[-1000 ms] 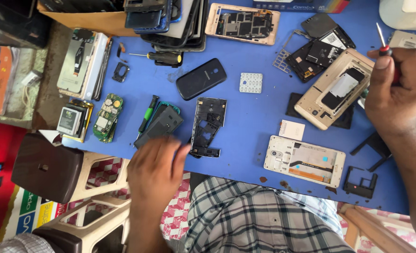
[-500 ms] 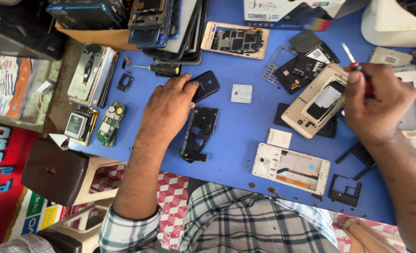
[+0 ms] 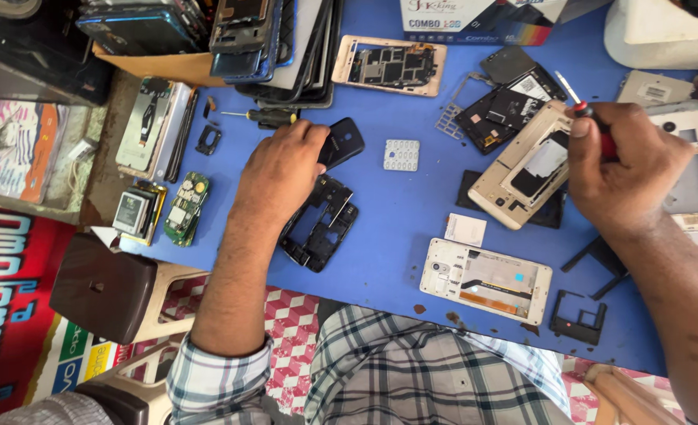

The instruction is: The person disassembles and reassembles multiple mobile phones on a cluttered workbench. They use a screwdriver to remove screws and separate phone casings, then place components and tools on the table. The person handles several phone models, including a green phone and a black phone, and organizes parts during the process.

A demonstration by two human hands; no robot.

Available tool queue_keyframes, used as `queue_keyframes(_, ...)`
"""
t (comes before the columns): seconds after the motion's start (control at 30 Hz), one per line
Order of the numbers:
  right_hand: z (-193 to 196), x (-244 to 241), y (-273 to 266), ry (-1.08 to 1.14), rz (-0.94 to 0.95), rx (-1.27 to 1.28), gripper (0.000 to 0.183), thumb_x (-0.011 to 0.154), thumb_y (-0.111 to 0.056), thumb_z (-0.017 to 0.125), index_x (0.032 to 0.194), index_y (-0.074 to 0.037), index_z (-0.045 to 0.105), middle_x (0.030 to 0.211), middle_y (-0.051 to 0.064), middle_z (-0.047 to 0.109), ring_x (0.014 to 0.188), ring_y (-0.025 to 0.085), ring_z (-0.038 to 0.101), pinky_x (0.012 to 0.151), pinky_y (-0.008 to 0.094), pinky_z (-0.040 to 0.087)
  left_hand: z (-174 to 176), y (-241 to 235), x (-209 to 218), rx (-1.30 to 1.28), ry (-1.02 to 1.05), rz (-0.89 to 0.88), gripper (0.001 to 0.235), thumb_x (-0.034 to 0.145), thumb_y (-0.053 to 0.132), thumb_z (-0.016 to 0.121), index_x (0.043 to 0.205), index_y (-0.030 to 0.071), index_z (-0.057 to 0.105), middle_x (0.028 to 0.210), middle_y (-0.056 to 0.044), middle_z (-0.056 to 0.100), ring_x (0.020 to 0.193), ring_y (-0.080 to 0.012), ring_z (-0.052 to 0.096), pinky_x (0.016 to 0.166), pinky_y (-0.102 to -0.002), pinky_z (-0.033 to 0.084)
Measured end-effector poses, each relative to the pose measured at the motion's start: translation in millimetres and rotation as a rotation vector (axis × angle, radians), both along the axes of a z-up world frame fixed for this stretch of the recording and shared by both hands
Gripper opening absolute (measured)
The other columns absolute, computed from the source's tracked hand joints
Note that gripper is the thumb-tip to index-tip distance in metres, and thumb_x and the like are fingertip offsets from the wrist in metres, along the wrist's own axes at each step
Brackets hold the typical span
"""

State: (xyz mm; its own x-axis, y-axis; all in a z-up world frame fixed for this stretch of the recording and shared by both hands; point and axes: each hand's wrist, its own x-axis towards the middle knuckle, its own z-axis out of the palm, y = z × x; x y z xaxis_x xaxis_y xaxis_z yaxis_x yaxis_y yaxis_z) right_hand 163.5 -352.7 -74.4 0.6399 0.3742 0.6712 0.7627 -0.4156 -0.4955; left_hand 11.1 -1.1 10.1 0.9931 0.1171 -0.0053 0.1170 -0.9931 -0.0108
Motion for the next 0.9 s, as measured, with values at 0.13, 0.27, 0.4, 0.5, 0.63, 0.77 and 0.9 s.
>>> queue_keyframes(0.13, -8.7, 0.4, -7.2, 0.005, 0.021, 0.006, 0.020, 0.118, -0.012, 0.063, 0.112, 0.006, 0.068, 0.079, 0.010, 0.067, 0.066, 0.014, 0.065, 0.062, 0.028, 0.051, 6.6, -5.8, -13.7, 0.008, -0.076, 0.054, 0.034, 0.091, 0.022, 0.076, 0.117, 0.004, 0.064, 0.109, -0.012, 0.066, 0.106, -0.0311, 0.065, 0.089, -0.045, 0.053)
queue_keyframes(0.27, -18.5, 0.6, -14.4, 0.037, 0.009, -0.017, 0.019, 0.117, -0.013, 0.060, 0.114, 0.005, 0.066, 0.082, 0.009, 0.066, 0.069, 0.014, 0.065, 0.067, 0.026, 0.052, 9.1, -27.4, -46.6, 0.011, -0.074, 0.126, 0.037, 0.092, 0.032, 0.076, 0.114, 0.004, 0.065, 0.110, -0.012, 0.066, 0.103, -0.0308, 0.065, 0.085, -0.046, 0.052)
queue_keyframes(0.4, -24.2, -0.1, -16.3, 0.067, -0.012, -0.046, 0.020, 0.117, -0.015, 0.061, 0.113, 0.004, 0.066, 0.085, 0.011, 0.068, 0.069, 0.016, 0.064, 0.067, 0.028, 0.051, -1.9, -53.7, -70.9, 0.008, -0.192, 0.053, 0.047, 0.084, 0.037, 0.078, 0.114, 0.002, 0.066, 0.128, -0.015, 0.063, 0.118, -0.0307, 0.060, 0.092, -0.047, 0.047)
queue_keyframes(0.5, -26.0, -2.1, -15.6, 0.047, 0.013, -0.046, 0.019, 0.115, -0.014, 0.058, 0.112, 0.004, 0.065, 0.090, 0.011, 0.070, 0.071, 0.015, 0.064, 0.070, 0.027, 0.052, -10.9, -63.2, -75.6, 0.068, -0.237, 0.077, 0.046, 0.081, 0.037, 0.080, 0.110, 0.003, 0.068, 0.137, -0.016, 0.059, 0.126, -0.0296, 0.055, 0.101, -0.052, 0.040)
queue_keyframes(0.63, -27.8, -0.8, -15.9, 0.044, 0.042, -0.037, 0.020, 0.115, -0.014, 0.056, 0.112, 0.004, 0.063, 0.088, 0.009, 0.069, 0.073, 0.012, 0.065, 0.069, 0.026, 0.052, -16.4, -64.9, -75.1, 0.104, -0.267, 0.073, 0.039, 0.082, 0.036, 0.083, 0.102, 0.005, 0.069, 0.138, -0.013, 0.059, 0.131, -0.0266, 0.054, 0.111, -0.058, 0.032)
queue_keyframes(0.77, -32.9, 1.4, -15.8, 0.103, -0.002, -0.030, 0.024, 0.119, -0.017, 0.061, 0.112, 0.005, 0.065, 0.087, 0.011, 0.066, 0.070, 0.014, 0.061, 0.068, 0.027, 0.050, -22.0, -71.4, -71.8, 0.127, -0.280, 0.038, 0.032, 0.083, 0.030, 0.082, 0.100, 0.006, 0.070, 0.132, -0.012, 0.062, 0.129, -0.0256, 0.056, 0.111, -0.059, 0.033)
queue_keyframes(0.9, -33.2, 0.7, -17.0, 0.145, 0.046, -0.005, 0.027, 0.117, -0.019, 0.053, 0.120, 0.006, 0.064, 0.099, 0.012, 0.063, 0.080, 0.014, 0.059, 0.075, 0.024, 0.048, -30.8, -87.8, -69.2, 0.128, -0.343, 0.049, 0.020, 0.089, 0.022, 0.075, 0.099, 0.006, 0.069, 0.131, -0.012, 0.062, 0.128, -0.0265, 0.059, 0.108, -0.054, 0.039)
